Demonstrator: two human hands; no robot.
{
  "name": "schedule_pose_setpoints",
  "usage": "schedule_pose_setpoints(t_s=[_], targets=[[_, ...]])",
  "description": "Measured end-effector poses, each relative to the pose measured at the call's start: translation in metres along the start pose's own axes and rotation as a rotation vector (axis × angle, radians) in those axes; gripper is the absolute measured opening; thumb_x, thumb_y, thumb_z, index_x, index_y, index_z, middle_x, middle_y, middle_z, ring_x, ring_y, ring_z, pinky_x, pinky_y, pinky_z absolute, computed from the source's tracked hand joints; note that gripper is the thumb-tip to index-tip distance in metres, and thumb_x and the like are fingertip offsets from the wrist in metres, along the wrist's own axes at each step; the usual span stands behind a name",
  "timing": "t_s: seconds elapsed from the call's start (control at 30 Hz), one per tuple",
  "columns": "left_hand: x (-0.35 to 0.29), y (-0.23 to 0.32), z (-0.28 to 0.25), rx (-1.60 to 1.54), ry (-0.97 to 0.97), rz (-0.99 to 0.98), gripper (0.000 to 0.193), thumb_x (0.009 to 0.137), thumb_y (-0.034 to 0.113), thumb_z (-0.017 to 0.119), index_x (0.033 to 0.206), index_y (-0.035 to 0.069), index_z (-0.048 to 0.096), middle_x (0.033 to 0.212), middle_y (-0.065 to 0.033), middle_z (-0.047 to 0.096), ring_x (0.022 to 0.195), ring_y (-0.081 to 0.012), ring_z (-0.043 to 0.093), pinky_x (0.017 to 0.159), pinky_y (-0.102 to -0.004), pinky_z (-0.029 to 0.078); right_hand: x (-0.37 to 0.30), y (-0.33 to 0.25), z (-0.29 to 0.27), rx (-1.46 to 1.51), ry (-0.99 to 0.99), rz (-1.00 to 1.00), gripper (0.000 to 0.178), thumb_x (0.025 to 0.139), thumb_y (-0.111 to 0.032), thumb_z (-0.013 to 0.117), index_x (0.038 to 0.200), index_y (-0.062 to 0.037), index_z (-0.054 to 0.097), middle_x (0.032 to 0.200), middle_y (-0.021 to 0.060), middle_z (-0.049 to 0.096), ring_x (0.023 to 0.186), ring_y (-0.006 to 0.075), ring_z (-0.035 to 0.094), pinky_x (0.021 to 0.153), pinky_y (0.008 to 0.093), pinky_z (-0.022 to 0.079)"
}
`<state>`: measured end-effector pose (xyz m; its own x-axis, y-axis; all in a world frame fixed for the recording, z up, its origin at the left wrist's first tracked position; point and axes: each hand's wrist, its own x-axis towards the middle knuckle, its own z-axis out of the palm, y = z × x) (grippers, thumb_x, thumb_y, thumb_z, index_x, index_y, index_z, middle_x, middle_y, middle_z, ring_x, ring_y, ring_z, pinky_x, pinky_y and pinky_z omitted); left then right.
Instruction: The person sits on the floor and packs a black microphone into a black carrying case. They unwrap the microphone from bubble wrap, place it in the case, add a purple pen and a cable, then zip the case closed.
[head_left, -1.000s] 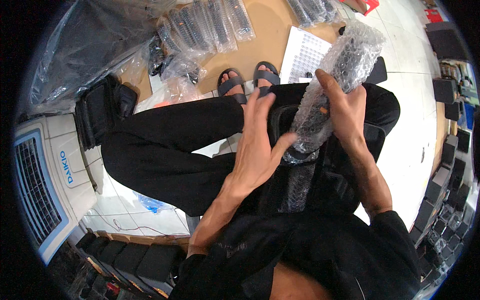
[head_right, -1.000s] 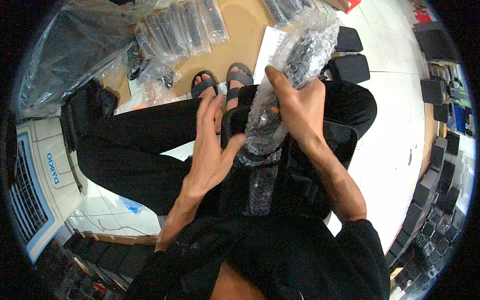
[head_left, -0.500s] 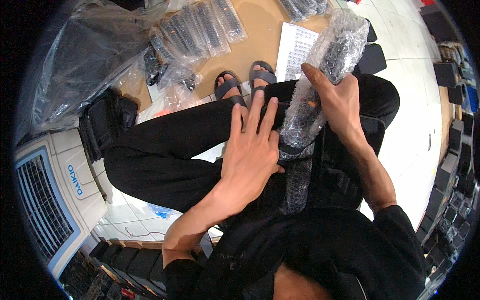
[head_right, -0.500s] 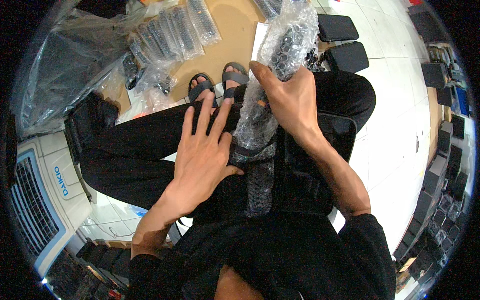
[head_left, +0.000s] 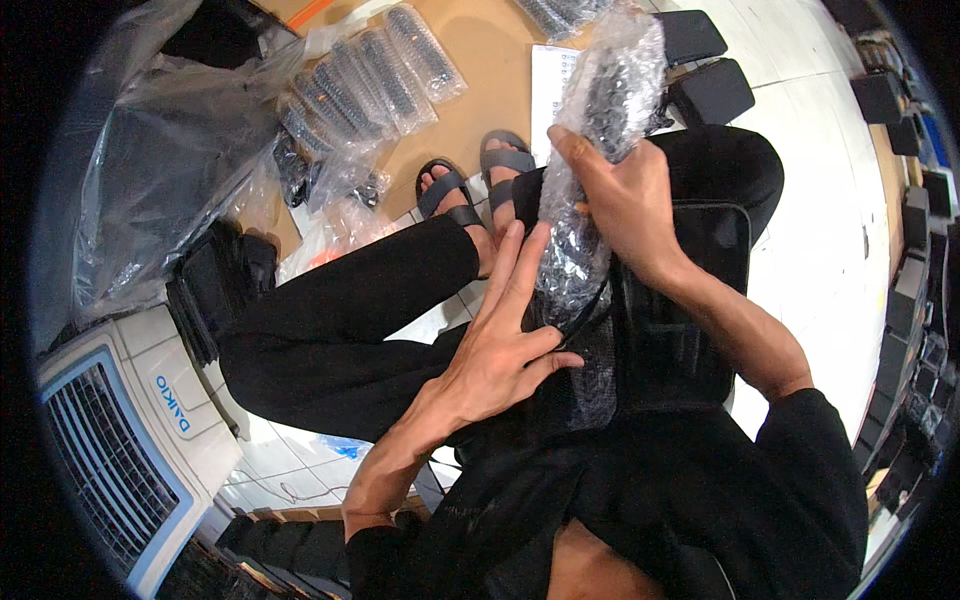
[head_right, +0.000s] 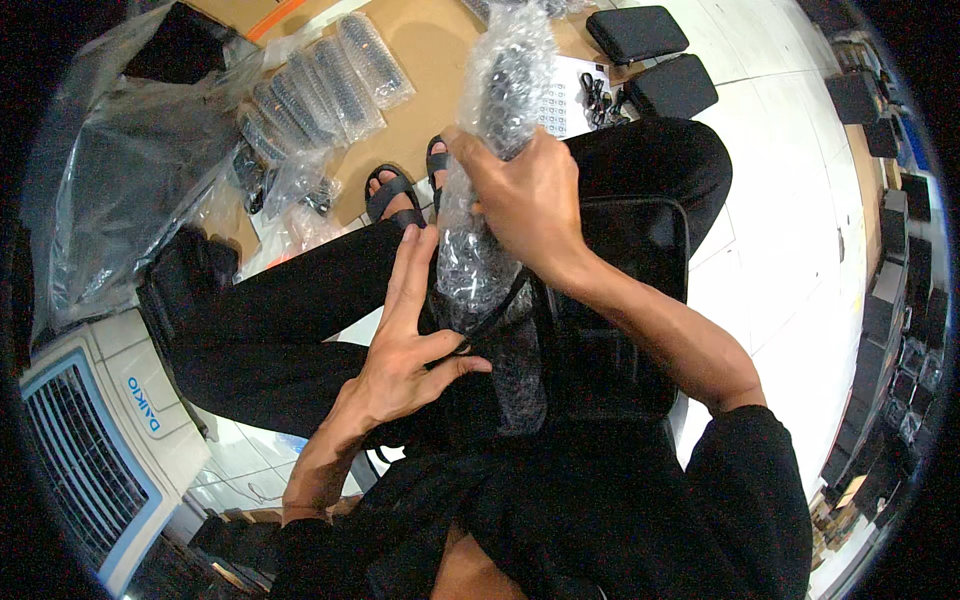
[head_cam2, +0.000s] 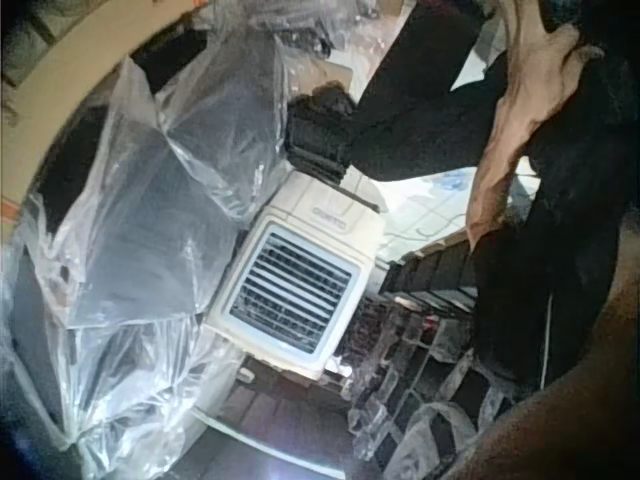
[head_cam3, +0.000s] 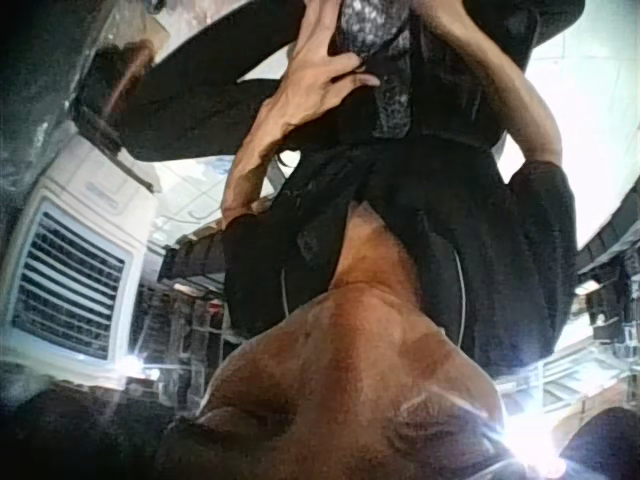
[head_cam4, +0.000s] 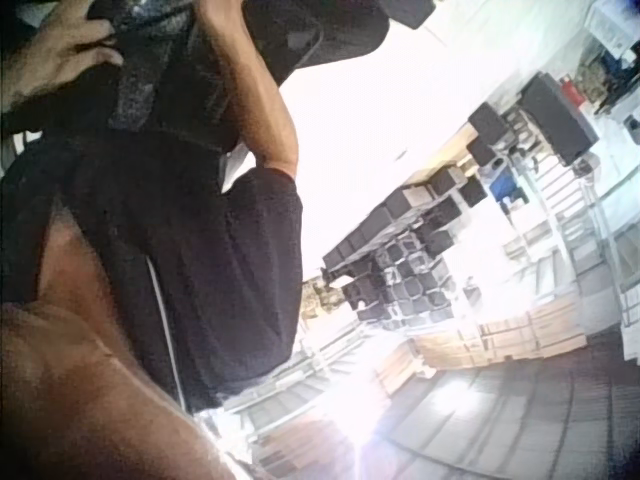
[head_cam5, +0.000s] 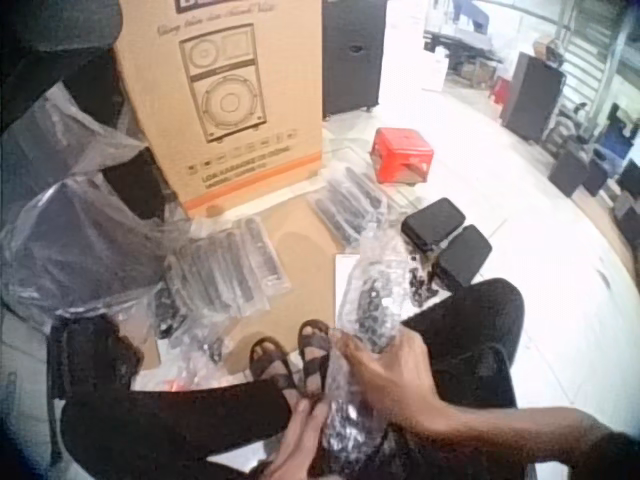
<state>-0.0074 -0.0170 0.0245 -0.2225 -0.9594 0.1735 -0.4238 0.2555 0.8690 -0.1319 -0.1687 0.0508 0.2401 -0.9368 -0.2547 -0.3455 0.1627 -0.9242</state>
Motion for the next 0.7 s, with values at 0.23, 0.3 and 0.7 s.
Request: schedule_pose_setpoints(t_s=[0.23,0.3,0.7], targets=[[-0.007,-0.008,-0.004,-0.105,0.053,-0.029,0.033,0.058,0.017,0.09,0.07,0.0,0.065,0.159,-0.0291,0.013,0.148,-0.0484,0.01,0.117,-0.0541,0.017,-0.024,0.011,0.003,-0.029,-0.272,0.004,0.03,0.091,-0.026,0.065,0.097,0.003,0.069,0.078,0.0105,0.071,0.065,0.0125,0.064,0.061,0.0319,0.052],[-0.005,-0.005,-0.007,-0.111,0.051,-0.019,0.033,0.058,0.019,0.09,0.071,0.0,0.066,0.159,-0.0293,0.015,0.147,-0.0484,0.01,0.117,-0.0539,0.017,-0.018,0.023,-0.003,0.044,-0.399,0.017,0.033,0.092,-0.028,0.066,0.103,0.0032,0.068,0.084,0.0089,0.07,0.07,0.012,0.063,0.064,0.0308,0.052],[-0.006,-0.005,-0.01,-0.112,0.05,0.048,0.033,0.059,0.021,0.09,0.073,0.0,0.068,0.159,-0.0301,0.014,0.147,-0.0477,0.013,0.117,-0.0518,0.018,0.024,0.013,-0.015,-0.047,-0.142,-0.288,0.036,0.088,-0.024,0.071,0.104,0.0074,0.064,0.088,0.0144,0.072,0.078,0.018,0.069,0.071,0.0335,0.055]])
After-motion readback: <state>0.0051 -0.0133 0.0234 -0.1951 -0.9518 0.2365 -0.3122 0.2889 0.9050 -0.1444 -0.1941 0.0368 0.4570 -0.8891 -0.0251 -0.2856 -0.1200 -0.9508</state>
